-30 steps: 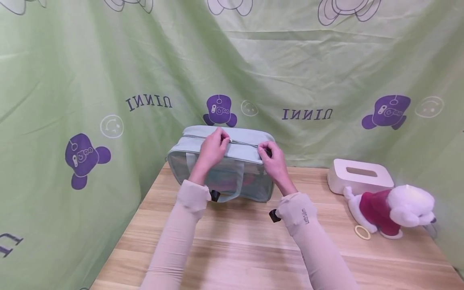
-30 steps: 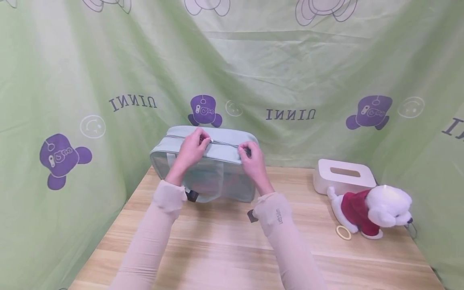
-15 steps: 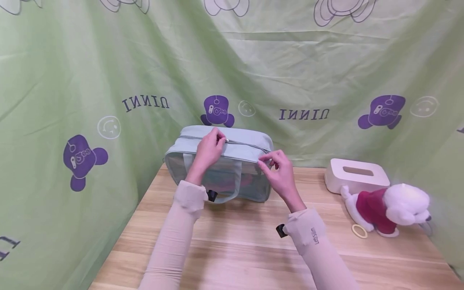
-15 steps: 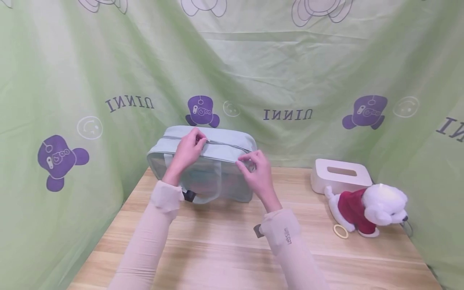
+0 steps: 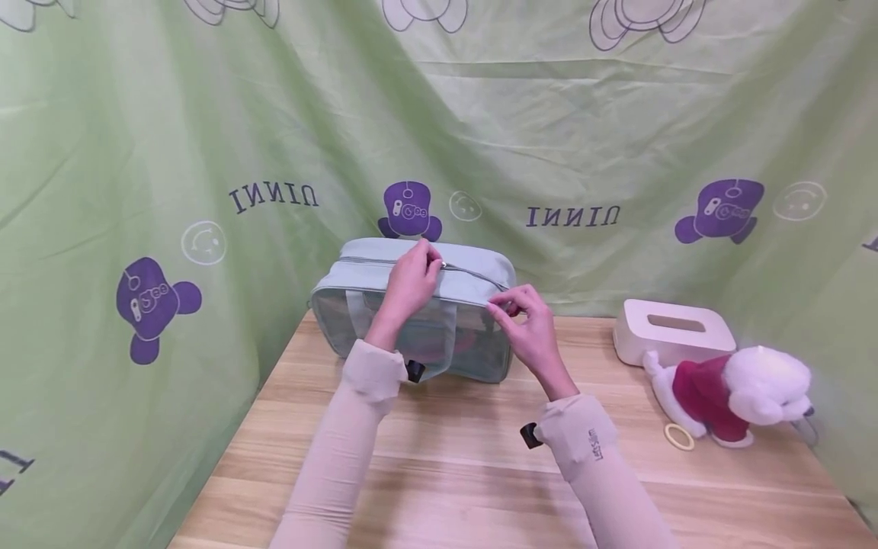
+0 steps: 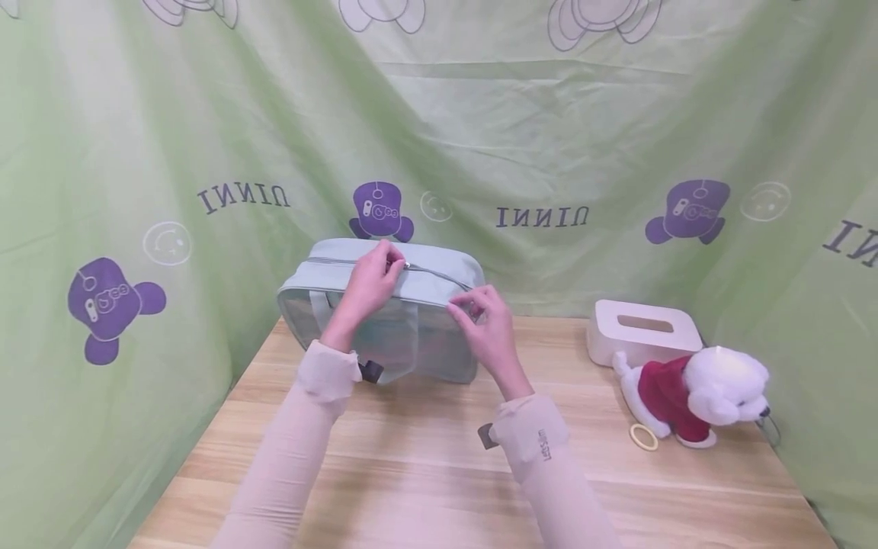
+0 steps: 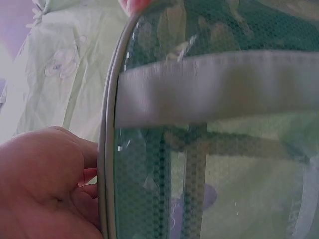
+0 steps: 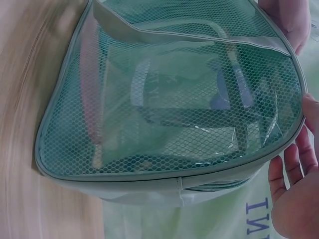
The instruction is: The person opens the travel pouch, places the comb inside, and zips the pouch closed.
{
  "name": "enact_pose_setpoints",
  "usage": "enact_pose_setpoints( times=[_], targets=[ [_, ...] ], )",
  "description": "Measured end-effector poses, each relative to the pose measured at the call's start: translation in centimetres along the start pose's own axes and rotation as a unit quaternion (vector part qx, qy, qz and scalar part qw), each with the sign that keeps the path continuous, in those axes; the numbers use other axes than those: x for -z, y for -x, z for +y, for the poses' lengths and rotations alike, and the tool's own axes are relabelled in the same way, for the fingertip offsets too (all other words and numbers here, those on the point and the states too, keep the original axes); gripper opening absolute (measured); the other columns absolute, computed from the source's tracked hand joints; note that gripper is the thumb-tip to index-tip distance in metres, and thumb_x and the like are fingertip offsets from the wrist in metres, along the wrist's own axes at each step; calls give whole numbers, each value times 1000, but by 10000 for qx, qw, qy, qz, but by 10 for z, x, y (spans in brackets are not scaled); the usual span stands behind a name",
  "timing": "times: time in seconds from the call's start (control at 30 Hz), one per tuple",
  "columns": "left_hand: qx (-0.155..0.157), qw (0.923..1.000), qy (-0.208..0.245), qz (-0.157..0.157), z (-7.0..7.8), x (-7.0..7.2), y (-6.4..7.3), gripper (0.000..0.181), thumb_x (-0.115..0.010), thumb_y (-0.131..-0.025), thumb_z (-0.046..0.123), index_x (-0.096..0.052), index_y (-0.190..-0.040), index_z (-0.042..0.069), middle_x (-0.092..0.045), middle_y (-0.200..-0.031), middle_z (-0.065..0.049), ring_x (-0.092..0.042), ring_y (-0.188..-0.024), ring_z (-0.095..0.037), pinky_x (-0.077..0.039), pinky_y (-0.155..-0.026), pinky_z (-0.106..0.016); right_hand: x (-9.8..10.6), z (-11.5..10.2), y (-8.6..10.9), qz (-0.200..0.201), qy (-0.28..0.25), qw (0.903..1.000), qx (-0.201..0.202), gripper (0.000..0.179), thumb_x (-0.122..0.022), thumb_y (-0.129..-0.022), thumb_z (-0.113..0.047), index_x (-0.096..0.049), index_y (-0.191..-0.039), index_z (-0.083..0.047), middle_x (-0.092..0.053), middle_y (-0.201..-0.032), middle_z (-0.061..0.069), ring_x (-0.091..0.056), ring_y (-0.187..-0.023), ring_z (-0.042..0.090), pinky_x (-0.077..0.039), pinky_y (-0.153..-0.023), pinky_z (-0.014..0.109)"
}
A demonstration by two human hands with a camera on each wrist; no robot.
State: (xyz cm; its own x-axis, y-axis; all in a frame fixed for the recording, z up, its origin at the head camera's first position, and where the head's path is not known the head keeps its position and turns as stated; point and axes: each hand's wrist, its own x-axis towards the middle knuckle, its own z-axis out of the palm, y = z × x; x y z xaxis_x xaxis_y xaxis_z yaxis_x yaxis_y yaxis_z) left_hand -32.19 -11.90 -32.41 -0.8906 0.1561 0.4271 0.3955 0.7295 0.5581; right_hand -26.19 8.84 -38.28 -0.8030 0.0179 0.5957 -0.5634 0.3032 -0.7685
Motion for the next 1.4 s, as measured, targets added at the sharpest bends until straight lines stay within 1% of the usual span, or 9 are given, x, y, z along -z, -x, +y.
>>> enact_pose_setpoints(
  times=[0.1,0.2,0.47,0.6,0.73,0.87,1.03,1.23,1.4],
  targets=[
    [-100,9999,8,2,4,-4,-2,10,-55,-105,10,-60,-108,2,-67,-102,-14,-63,-94,-31,-52,-90,-44,3,-12,0,-53,18,10000,36,12,-77,-90,1,-74,-98,9,-62,-95,29,-54,-78,27,-53,-80,50],
    [-180,9998,31,-3,9,-7,-4,9,-54,-105,9,-59,-108,2,-66,-102,-15,-62,-95,-31,-52,-90,-44,6,-14,-2,-19,-25,10000,8,12,-76,-90,1,-74,-99,9,-62,-95,29,-54,-78,24,-52,-81,51],
    [-266,9993,127,-215,25,-16,-9,11,-55,-105,10,-60,-109,1,-69,-106,-15,-65,-100,-31,-53,-94,-43,12,-6,-6,-93,-58,9998,-137,14,-76,-91,0,-74,-101,10,-62,-98,28,-56,-84,18,-45,-79,16],
    [-357,9988,31,-319,32,-21,-12,11,-55,-105,10,-60,-110,1,-69,-106,-15,-66,-101,-31,-54,-93,-43,12,-5,-6,-107,-27,9998,-149,14,-75,-92,0,-73,-101,11,-62,-98,29,-56,-84,16,-47,-79,17],
    [-325,9990,71,-304,31,-22,-12,10,-56,-105,11,-61,-108,3,-69,-104,-14,-66,-99,-30,-53,-92,-43,9,10,-8,-146,109,9997,-168,14,-75,-92,-1,-74,-103,9,-63,-100,29,-56,-84,16,-47,-81,22],
    [-308,9989,175,-315,25,-19,-10,10,-59,-105,14,-63,-108,5,-70,-100,-11,-65,-94,-26,-54,-89,-39,9,25,-11,-191,162,9995,-211,16,-77,-92,-5,-75,-105,4,-64,-102,24,-56,-85,15,-47,-82,23],
    [-406,9983,298,-284,12,-8,0,14,-64,-103,21,-65,-110,8,-69,-101,-6,-65,-89,-21,-55,-86,-36,14,26,-16,-362,107,9989,-260,19,-78,-92,-10,-76,-109,0,-66,-101,19,-57,-87,18,-51,-85,29],
    [-972,9946,349,67,-18,9,25,20,-75,-96,23,-71,-111,10,-70,-105,-6,-65,-91,-21,-54,-87,-39,16,16,-34,-571,230,9978,-264,22,-76,-94,-11,-75,-114,-1,-67,-97,17,-57,-83,19,-51,-79,28],
    [-1356,9894,266,439,-41,13,42,19,-80,-91,23,-76,-106,11,-72,-103,-4,-63,-102,-23,-49,-98,-43,5,5,-61,-1347,641,9883,-307,25,-76,-94,-14,-75,-119,-8,-68,-91,10,-57,-78,17,-47,-68,22]
  ],
)
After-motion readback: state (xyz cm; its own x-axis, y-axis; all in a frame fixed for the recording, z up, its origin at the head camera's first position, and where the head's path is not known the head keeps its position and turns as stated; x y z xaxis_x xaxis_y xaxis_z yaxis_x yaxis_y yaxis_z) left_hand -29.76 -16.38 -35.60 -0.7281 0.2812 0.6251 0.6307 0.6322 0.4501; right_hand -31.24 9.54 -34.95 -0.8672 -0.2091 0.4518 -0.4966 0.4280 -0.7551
